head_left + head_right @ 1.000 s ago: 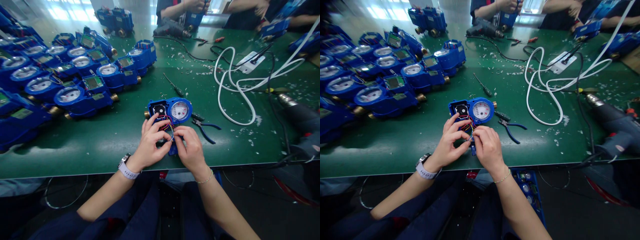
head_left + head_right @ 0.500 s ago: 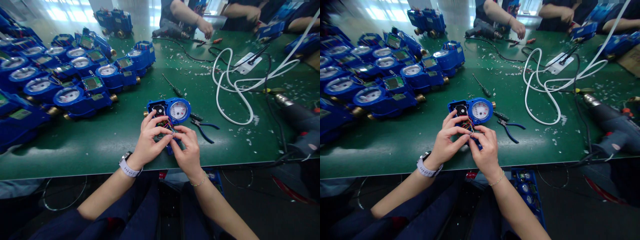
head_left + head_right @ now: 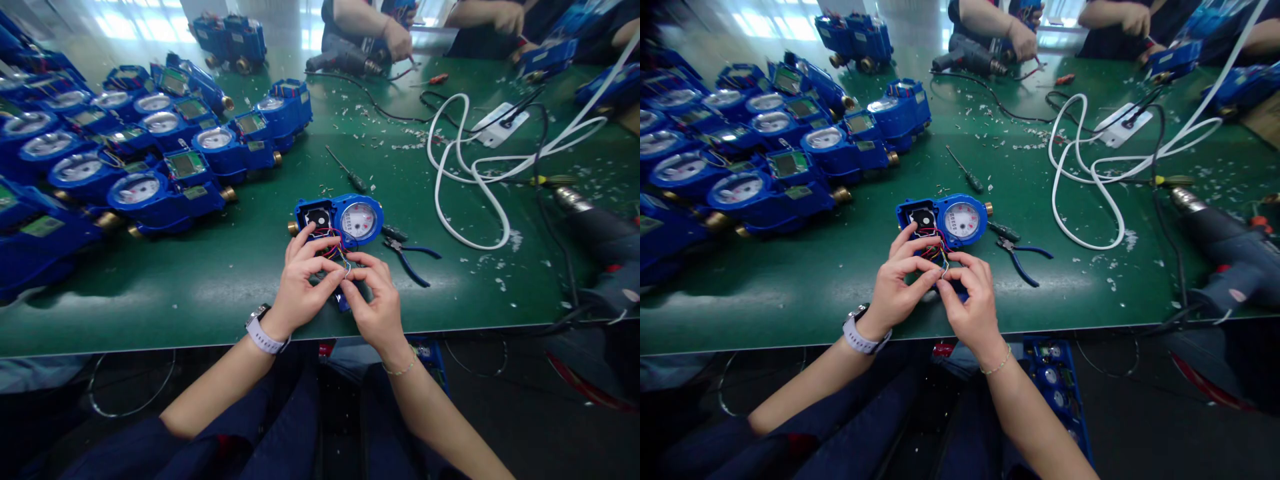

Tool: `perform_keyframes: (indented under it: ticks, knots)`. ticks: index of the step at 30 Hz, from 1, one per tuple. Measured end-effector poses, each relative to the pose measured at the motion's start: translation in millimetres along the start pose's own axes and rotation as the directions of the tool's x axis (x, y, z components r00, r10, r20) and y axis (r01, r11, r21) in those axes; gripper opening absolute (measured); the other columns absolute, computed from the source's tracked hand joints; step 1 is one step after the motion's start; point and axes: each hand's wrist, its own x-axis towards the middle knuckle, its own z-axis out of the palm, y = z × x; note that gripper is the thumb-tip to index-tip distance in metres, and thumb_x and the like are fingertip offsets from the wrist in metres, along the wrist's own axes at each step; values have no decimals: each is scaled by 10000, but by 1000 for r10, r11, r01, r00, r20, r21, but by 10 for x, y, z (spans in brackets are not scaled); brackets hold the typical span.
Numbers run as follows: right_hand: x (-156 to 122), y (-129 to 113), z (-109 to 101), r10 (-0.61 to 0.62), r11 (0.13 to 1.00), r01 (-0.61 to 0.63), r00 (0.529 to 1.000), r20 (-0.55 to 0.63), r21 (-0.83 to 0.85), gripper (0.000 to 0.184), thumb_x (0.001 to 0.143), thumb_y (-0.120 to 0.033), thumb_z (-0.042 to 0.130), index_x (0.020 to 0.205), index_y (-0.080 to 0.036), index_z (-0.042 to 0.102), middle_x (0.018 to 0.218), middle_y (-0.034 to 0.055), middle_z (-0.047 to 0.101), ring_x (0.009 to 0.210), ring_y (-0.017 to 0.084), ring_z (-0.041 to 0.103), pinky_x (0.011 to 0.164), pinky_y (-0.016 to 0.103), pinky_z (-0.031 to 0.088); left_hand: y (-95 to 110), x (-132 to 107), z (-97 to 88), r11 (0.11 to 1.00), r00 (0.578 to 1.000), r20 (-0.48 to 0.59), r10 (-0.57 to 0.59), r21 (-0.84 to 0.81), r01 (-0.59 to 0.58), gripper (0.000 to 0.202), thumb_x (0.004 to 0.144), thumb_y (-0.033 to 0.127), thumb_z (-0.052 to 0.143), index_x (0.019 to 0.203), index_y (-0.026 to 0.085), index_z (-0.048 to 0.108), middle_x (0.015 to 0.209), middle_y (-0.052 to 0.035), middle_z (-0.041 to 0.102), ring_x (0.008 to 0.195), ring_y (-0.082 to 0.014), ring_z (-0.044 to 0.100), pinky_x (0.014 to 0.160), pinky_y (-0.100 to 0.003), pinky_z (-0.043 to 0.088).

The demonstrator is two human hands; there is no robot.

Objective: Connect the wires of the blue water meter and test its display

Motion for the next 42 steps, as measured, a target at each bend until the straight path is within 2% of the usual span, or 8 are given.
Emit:
perform_keyframes:
  ticks: [10,20,23,25,28,30,33,42]
  knots:
    - [16,36,45,166,978,-147,978,-129,145,148,919,-241,577,784,-210,632,1020,58,645,1001,225,587,901,416,440,28,-65,39,995,999,-33,11,99,-7,121,888,245,583,780,218,630,1213,-55,656,1418,-278,346,1162,-609,245]
    - [-48,167,-9,233,947,-210,970,-69,243,189,974,-329,512,861,-205,599,1076,74,629,1024,216,584,924,404,437,-126,-43,-56,983,989,-145,34,185,-6,125,916,274,546,814,212,585,1148,-58,651,1333,-270,436,1120,-539,342]
    - [-58,149,-9,195,961,-178,979,-62,211,163,973,-311,517,884,-208,607,1082,75,628,1043,222,576,934,418,433,-137,-50,-54,984,987,-155,42,177,-14,110,918,260,549,828,210,586,1122,-57,648,1319,-259,442,1112,-514,360]
    - [-48,106,-5,131,985,-123,989,-65,123,108,939,-314,582,924,-214,621,1102,80,624,1066,237,562,946,438,429,-128,-66,-41,983,989,-138,44,180,-19,111,919,266,550,831,210,589,1120,-58,646,1320,-262,438,1112,-518,358]
    - [-27,39,17,33,998,-35,998,-57,-47,165,856,-338,706,951,-220,640,1113,88,622,1067,262,551,936,455,441,-107,-95,-15,982,993,-101,60,184,-41,126,917,283,551,823,211,593,1132,-58,644,1324,-270,433,1108,-525,359]
    - [-18,20,38,-5,994,-1,999,-52,-109,141,853,-327,709,921,-220,648,1102,89,623,1058,266,552,926,462,447,-94,-103,-5,982,994,-88,71,180,-55,131,916,288,552,821,210,596,1135,-58,643,1323,-271,434,1105,-525,363]
    - [-22,34,56,-7,994,3,999,-43,-109,40,895,-254,638,872,-222,647,1082,79,627,1050,254,555,920,457,451,-92,-76,-12,982,992,-100,76,182,-57,135,918,296,556,821,213,600,1126,-53,645,1314,-265,442,1110,-520,365]
    - [-24,127,-91,-8,999,12,994,106,-38,71,897,-206,623,826,-214,624,1125,71,636,1090,243,558,940,443,444,-261,122,-64,978,970,-242,28,208,23,121,913,289,584,823,216,620,1077,-41,662,1268,-260,487,1096,-505,378]
